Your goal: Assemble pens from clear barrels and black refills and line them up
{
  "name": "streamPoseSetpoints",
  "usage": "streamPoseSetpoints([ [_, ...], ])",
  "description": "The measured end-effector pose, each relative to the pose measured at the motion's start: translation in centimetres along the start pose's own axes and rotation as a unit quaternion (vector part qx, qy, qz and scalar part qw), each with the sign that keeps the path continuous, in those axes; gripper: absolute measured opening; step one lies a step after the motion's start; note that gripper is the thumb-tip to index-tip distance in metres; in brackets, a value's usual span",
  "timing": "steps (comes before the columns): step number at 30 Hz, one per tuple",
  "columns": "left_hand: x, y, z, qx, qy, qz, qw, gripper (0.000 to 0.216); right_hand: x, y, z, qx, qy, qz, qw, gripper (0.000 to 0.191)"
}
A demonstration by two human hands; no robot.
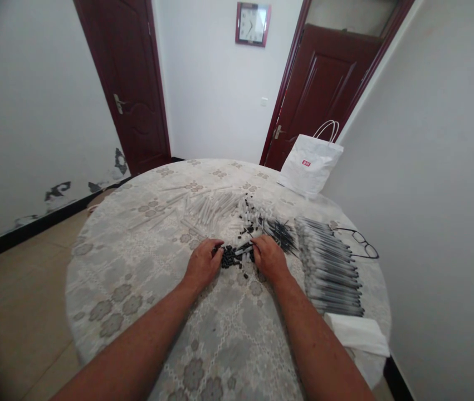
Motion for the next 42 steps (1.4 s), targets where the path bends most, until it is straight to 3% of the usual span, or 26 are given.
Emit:
streamPoseSetpoints([
  [5,0.2,0.0,-0.3,-0.004,0.010,0.001,1.000,0.021,0.2,-0.2,-0.2,-0.029,0.007,0.036,0.999,0.026],
  [10,0.2,-0.4,-0.7,-0.012,0.027,-0.009,1.000,0.021,1.6,-0.1,-0.5,0.003,-0.001,0.084,0.996,0.029],
  [25,-0.1,-0.5,-0.6,-0.032,0.008,0.010,0.999,0.021,-0.8,-0.6,-0.1,-0.086,-0.010,0.023,0.996,0.029],
  [34,-0.4,-0.6,-0.7,-0.025,0.011,-0.003,1.000,0.021,-0.6,-0.7,0.2,-0.058,0.012,0.054,0.997,0.030],
  [42,-0.1,-0.7,-1.0,-0.015,0.029,-0.016,0.999,0.021,-0.3,-0.8,-0.6,0.031,-0.048,0.078,0.995,0.032],
])
Point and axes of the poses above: each hand's wrist, its own y-axis away from the middle knuckle, its own z-axis out of the palm, x = y × z, the point moved 4 cm from there along -y, towards the middle knuckle, and after that the axes turned 5 degrees about -x, right-handed, at the moved point
